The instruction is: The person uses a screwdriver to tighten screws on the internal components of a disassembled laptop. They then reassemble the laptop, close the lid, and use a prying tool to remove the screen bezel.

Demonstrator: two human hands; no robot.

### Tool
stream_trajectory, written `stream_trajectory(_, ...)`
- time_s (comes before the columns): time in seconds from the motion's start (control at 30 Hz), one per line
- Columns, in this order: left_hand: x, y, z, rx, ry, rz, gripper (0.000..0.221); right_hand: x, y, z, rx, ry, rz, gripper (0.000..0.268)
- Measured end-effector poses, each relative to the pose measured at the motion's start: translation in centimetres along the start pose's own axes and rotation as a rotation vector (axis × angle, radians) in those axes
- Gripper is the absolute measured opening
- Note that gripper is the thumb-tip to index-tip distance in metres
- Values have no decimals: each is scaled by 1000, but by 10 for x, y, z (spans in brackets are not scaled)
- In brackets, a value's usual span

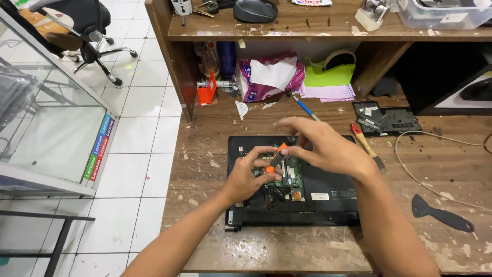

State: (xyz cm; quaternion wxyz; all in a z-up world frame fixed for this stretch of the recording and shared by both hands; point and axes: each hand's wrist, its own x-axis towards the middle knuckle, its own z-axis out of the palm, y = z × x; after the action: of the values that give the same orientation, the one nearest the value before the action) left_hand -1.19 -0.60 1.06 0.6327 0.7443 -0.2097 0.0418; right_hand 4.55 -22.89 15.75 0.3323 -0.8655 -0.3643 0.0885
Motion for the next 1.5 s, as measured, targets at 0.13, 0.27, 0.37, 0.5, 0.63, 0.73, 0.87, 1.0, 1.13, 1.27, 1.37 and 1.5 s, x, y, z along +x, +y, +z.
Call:
stream_trajectory(0.13,1,-5,-3,27,-10,15,67,4,16,5,-14,-93,-97,20)
stream_trajectory(0.27,7,-11,-13,133,-12,41,68,2,33,0,-63,30,-41,19)
stream_trajectory(0.37,13,-29,-23,154,26,67,54,-1,63,-3,-139,127,33,18)
stream_trajectory(0.5,16,-31,-36,207,11,87,43,-8,83,-12,-239,133,149,26)
stream_trajectory(0.63,17,-26,-40,256,-34,72,39,-13,76,-20,-296,82,240,27)
stream_trajectory(0.73,18,-28,-39,261,-29,74,37,-14,72,-23,-303,9,312,22)
stream_trajectory(0.87,19,-26,-39,291,-24,40,34,-13,72,-21,-298,-13,328,26)
stream_trajectory(1.0,19,-30,-38,297,-27,19,32,-12,70,-18,-326,-21,340,26)
stream_trajectory(1.13,18,-31,-38,292,-22,46,30,-12,59,-17,-278,8,276,20)
stream_trajectory(1.27,14,-23,-32,198,-28,75,28,-8,39,-6,-122,69,132,17)
stream_trajectory(1.37,7,-15,-24,84,-47,83,33,-4,19,4,-53,88,19,15)
stream_trajectory(1.5,6,-19,-19,-16,-75,65,42,3,-1,18,31,123,-53,14)
